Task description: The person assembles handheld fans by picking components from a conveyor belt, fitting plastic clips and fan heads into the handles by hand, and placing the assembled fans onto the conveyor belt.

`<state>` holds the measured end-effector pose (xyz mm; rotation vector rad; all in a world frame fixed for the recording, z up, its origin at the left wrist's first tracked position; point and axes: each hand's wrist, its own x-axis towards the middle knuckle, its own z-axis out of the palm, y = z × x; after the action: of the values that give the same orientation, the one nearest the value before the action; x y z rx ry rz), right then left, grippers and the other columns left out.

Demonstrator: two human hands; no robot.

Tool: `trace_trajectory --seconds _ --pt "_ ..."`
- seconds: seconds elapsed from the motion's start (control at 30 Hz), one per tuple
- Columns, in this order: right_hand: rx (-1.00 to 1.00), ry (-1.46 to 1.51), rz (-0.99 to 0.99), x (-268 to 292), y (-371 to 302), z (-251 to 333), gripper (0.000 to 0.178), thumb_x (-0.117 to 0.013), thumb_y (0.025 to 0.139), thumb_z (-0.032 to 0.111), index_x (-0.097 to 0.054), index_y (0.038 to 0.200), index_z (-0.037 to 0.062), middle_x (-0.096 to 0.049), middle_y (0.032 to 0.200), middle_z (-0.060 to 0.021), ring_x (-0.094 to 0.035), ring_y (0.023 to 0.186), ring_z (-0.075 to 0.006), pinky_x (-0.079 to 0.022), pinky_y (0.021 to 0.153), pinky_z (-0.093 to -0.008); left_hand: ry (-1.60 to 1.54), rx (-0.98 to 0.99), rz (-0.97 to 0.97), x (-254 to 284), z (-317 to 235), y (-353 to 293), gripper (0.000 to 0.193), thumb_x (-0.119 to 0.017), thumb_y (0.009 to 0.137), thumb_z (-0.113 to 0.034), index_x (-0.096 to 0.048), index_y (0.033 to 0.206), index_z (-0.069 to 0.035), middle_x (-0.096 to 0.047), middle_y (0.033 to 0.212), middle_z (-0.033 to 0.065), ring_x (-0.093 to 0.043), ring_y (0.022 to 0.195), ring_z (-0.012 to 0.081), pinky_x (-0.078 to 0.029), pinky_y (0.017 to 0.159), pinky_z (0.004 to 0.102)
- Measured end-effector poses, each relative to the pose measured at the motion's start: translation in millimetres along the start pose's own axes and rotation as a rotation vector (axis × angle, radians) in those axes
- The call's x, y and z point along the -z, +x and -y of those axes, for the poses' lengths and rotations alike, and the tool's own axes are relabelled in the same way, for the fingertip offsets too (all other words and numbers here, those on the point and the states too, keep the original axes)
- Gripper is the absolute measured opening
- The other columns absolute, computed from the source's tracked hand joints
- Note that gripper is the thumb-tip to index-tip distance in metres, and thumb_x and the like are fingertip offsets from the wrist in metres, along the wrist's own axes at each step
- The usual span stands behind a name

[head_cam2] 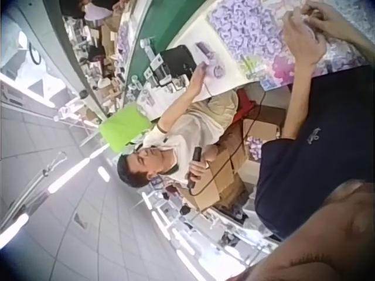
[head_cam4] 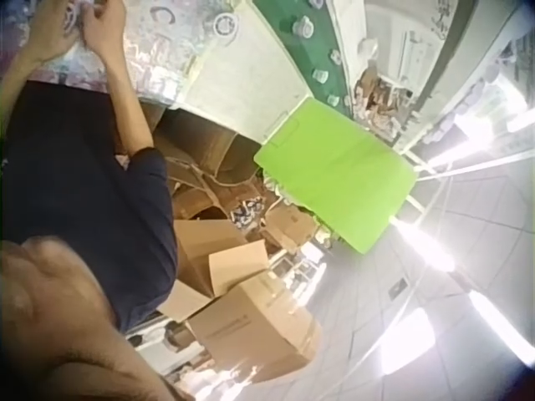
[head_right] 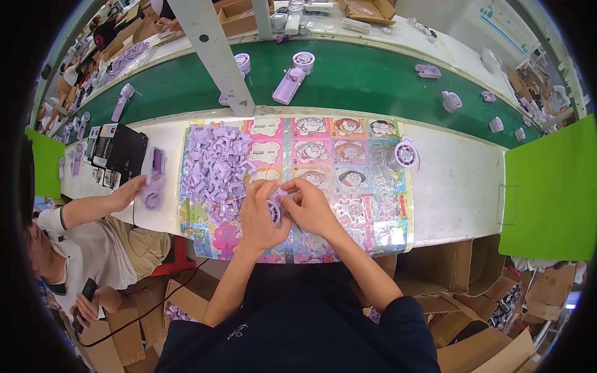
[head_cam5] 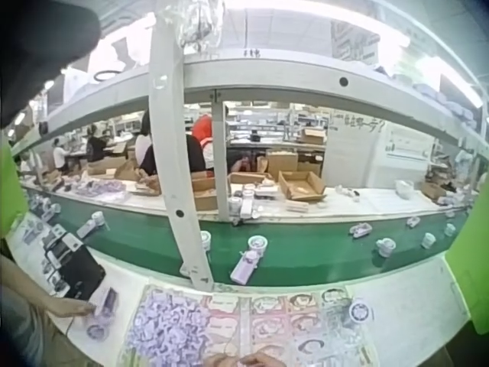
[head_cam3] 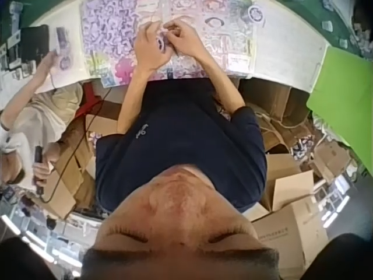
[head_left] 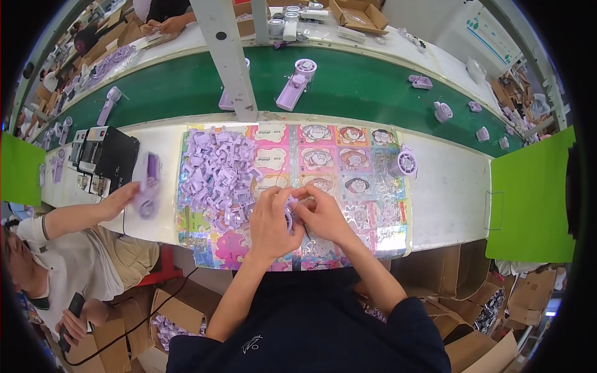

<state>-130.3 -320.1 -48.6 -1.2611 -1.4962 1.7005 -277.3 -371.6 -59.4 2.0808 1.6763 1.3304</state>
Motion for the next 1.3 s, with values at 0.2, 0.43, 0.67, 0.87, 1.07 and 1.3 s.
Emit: trace_trajectory --seconds 0.2,0.43,0.67,0.87,1.07,1.3 --pt "0.058 0.033 0.025 3 11 -23 0.024 -0.068 0.093 0.006 -0.061 0.114 -0.004 -0.07 0.091 -0.0097 -0.066 0.075 -0.0102 -0.052 0.062 -0.0263 0.084 -0.152 -0.132 -10 6 -12 0.062 -0.07 0.064 -0.01 -0.059 0.124 -0.011 -0.058 0.115 0.0138 -0.062 0.094 0.032 -0.051 0.076 0.0431" --pt "-0.106 0.261 0.054 3 -5 -1 0.023 -0.068 0.095 0.002 -0.062 0.116 -0.0035 -0.07 0.096 -0.0071 -0.066 0.085 -0.0106 -0.054 0.076 -0.0245 0.091 -0.389 -0.281 -17 10 -23 0.06 -0.07 0.063 -0.005 -0.055 0.121 -0.014 -0.053 0.101 0.0076 -0.061 0.087 0.0276 -0.05 0.076 0.0399" --pt "-0.04 0.163 -0.142 43 -16 -6 0.02 -0.068 0.097 0.008 -0.067 0.116 0.0008 -0.072 0.095 -0.0037 -0.064 0.081 -0.0086 -0.05 0.07 -0.0222 0.131 -0.116 -0.238 52 9 -10 0.036 -0.075 0.072 -0.011 -0.065 0.107 -0.009 -0.059 0.111 0.0144 -0.06 0.099 0.0332 -0.049 0.086 0.0464" --pt "0.031 0.019 -0.36 105 -17 -9 0.02 -0.068 0.098 0.014 -0.068 0.113 0.0013 -0.064 0.077 0.0051 -0.046 0.059 -0.0012 -0.032 0.052 -0.0188 0.737 0.346 -0.529 143 121 22 0.046 -0.078 0.077 -0.025 -0.063 0.117 -0.007 -0.059 0.114 0.0176 -0.061 0.101 0.0412 -0.049 0.09 0.0489" --pt "0.078 0.103 -0.515 108 -17 -38 0.022 -0.064 0.102 0.018 -0.066 0.113 -0.0003 -0.064 0.082 0.0015 -0.052 0.065 -0.0038 -0.039 0.056 -0.0202 0.662 0.782 -0.198 151 168 28 0.053 -0.073 0.078 -0.037 -0.066 0.122 -0.006 -0.065 0.113 0.0177 -0.068 0.099 0.0384 -0.054 0.087 0.0472" --pt "0.383 -0.459 -0.847 85 -52 -39 0.012 -0.063 0.094 0.003 -0.063 0.106 0.0002 -0.057 0.092 -0.0049 -0.049 0.071 -0.0112 -0.041 0.063 -0.0274 -0.431 0.763 -0.729 174 135 18 0.033 -0.069 0.086 -0.012 -0.072 0.114 0.006 -0.074 0.1 0.0116 -0.07 0.086 0.0184 -0.054 0.079 0.0287"
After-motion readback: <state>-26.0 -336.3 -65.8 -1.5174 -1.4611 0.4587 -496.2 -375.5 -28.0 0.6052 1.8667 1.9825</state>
